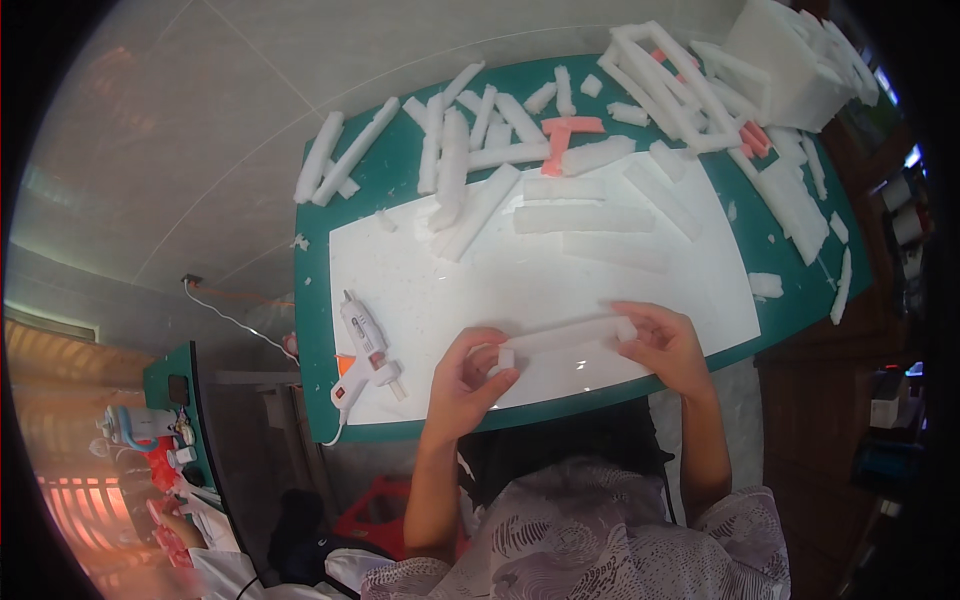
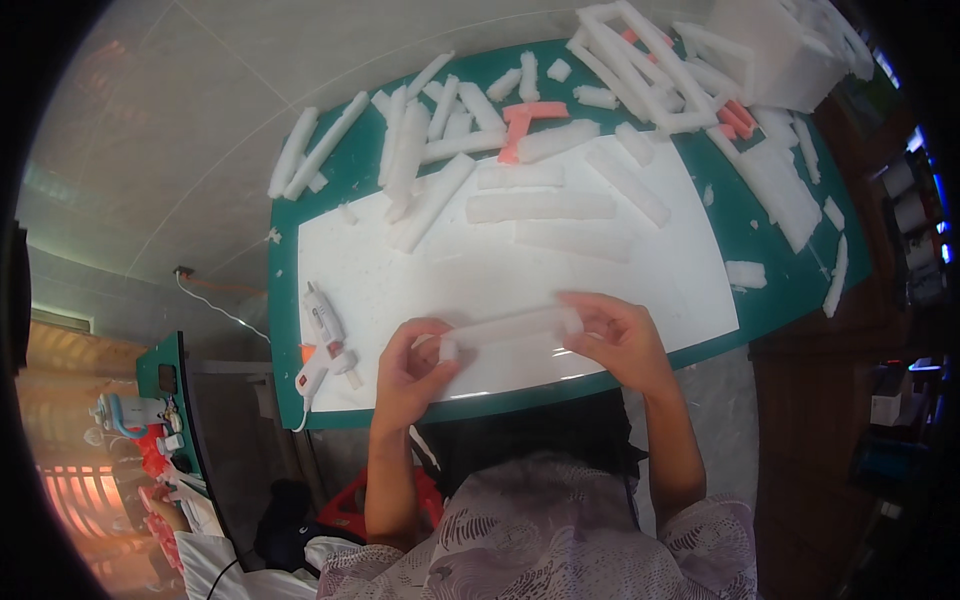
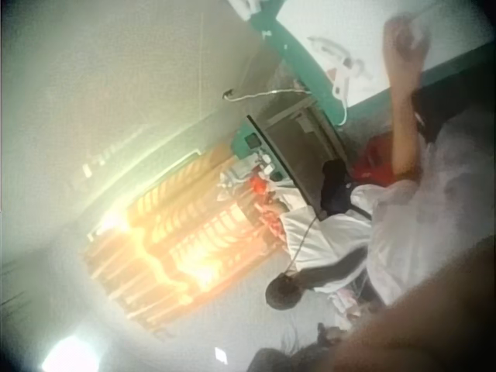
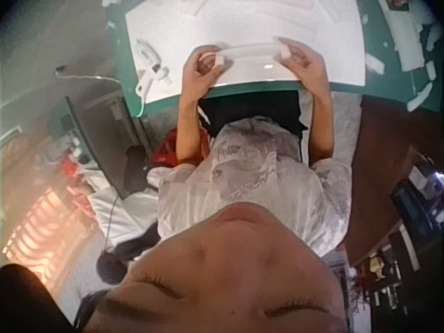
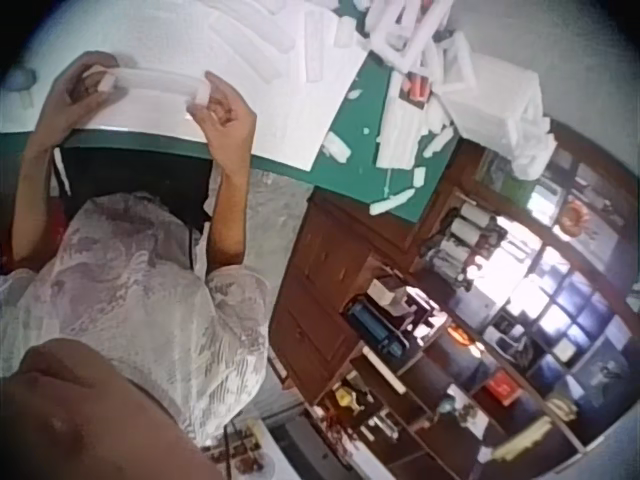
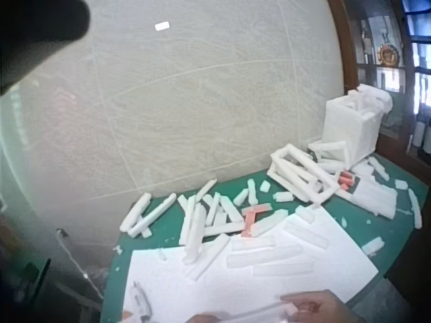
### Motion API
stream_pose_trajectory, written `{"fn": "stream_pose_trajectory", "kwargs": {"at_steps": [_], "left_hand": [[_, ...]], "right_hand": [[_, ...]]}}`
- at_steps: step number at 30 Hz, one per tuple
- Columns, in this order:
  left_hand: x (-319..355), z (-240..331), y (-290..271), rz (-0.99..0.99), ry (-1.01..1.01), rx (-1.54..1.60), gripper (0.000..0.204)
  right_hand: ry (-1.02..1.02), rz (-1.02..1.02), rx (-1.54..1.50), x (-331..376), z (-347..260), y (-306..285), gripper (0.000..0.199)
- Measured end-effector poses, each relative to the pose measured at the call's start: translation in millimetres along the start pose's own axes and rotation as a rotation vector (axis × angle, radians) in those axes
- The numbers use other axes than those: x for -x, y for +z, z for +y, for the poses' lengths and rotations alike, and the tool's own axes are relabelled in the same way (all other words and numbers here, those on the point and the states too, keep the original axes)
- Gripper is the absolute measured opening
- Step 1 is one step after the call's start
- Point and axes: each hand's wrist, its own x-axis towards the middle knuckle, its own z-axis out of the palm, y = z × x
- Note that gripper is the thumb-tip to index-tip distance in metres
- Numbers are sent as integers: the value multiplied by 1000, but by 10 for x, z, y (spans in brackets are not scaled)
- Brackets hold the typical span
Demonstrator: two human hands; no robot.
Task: Gluing white foam strips together using a hot glue gun to build a structure.
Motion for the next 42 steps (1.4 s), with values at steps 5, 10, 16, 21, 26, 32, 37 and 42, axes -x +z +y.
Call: {"fn": "stream_pose_trajectory", "kwargs": {"at_steps": [5, 10, 16, 21, 26, 32, 37, 42], "left_hand": [[-3, 3, 4, 5, -8, 16, 40], [9, -49, -17, 53, -7, -18, 40], [5, -25, -32, 61, 4, -14, 42], [16, 11, -13, 58, -27, 35, 44], [33, -37, -15, 63, -22, -14, 37], [29, -68, -19, 53, -35, -27, 34], [22, -99, -51, 128, 7, -114, 32], [16, -51, -15, 163, -38, -56, 31]], "right_hand": [[-24, 38, -31, 15, -4, 28, 49], [-92, -15, 58, 14, 68, -28, 50], [-134, -67, 103, -8, 93, -79, 49], [-116, -87, 93, 10, 117, -141, 51], [-87, -107, 88, 58, 167, -201, 53], [-135, -86, 94, 53, 210, -189, 58], [-119, 6, 56, 15, 91, -60, 59], [-240, -43, 325, -4, -17, -31, 54]]}}
